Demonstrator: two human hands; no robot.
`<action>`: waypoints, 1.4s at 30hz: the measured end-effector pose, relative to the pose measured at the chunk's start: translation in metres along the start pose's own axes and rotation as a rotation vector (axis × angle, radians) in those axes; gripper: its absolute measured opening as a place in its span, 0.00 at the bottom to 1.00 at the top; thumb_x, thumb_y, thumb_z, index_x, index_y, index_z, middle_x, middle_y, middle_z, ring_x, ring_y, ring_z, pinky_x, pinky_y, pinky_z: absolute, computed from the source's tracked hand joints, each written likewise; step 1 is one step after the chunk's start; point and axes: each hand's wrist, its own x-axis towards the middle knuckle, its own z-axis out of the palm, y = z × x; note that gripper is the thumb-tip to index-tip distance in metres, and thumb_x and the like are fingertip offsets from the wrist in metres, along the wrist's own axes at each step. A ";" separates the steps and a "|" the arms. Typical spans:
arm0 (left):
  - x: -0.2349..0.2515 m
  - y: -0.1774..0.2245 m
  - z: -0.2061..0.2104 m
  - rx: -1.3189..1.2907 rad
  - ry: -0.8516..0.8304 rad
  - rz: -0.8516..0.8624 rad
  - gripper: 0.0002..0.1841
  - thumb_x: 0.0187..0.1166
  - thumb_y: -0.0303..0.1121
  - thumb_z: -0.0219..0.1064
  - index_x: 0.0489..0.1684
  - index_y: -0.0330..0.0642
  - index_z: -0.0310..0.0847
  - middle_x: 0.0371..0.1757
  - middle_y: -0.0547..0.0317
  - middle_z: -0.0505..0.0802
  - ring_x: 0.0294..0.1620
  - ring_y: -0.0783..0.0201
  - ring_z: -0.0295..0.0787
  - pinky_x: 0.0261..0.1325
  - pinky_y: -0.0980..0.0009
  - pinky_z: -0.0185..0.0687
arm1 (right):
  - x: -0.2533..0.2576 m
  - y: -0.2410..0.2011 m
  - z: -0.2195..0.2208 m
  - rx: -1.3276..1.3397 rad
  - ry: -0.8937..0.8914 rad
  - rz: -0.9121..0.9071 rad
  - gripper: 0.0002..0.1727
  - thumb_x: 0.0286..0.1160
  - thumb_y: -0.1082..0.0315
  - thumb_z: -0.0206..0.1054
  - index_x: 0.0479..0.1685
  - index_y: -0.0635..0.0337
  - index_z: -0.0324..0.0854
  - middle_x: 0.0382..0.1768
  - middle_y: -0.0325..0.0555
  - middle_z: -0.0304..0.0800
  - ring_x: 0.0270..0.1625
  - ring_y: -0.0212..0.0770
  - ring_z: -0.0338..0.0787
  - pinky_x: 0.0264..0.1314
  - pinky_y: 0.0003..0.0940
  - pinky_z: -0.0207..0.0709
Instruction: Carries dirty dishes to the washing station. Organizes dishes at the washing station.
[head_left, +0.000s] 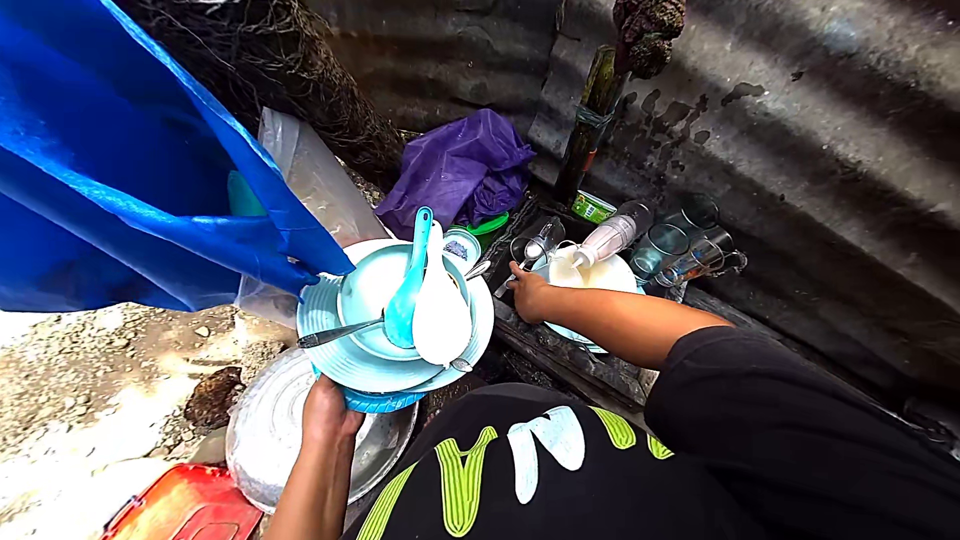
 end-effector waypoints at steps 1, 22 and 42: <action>0.000 -0.001 0.000 0.003 0.000 -0.003 0.19 0.96 0.36 0.34 0.63 0.40 0.72 0.47 0.54 0.93 0.49 0.64 0.94 0.53 0.63 0.92 | 0.000 0.001 -0.001 -0.004 -0.014 -0.007 0.16 0.81 0.69 0.63 0.57 0.70 0.88 0.70 0.56 0.85 0.89 0.61 0.61 0.92 0.66 0.18; -0.010 0.001 0.029 0.146 0.000 -0.063 0.17 0.95 0.34 0.39 0.62 0.37 0.73 0.43 0.51 0.93 0.45 0.62 0.94 0.50 0.62 0.92 | -0.026 0.052 -0.007 -0.002 0.185 -0.015 0.17 0.85 0.59 0.59 0.58 0.54 0.90 0.67 0.51 0.87 0.79 0.58 0.75 0.86 0.67 0.49; -0.022 -0.003 0.022 0.124 -0.011 -0.001 0.18 0.95 0.38 0.36 0.61 0.43 0.73 0.44 0.56 0.93 0.44 0.64 0.94 0.47 0.62 0.93 | -0.029 0.101 -0.013 0.859 0.627 0.588 0.31 0.81 0.68 0.63 0.86 0.58 0.66 0.58 0.69 0.88 0.61 0.71 0.88 0.54 0.69 0.78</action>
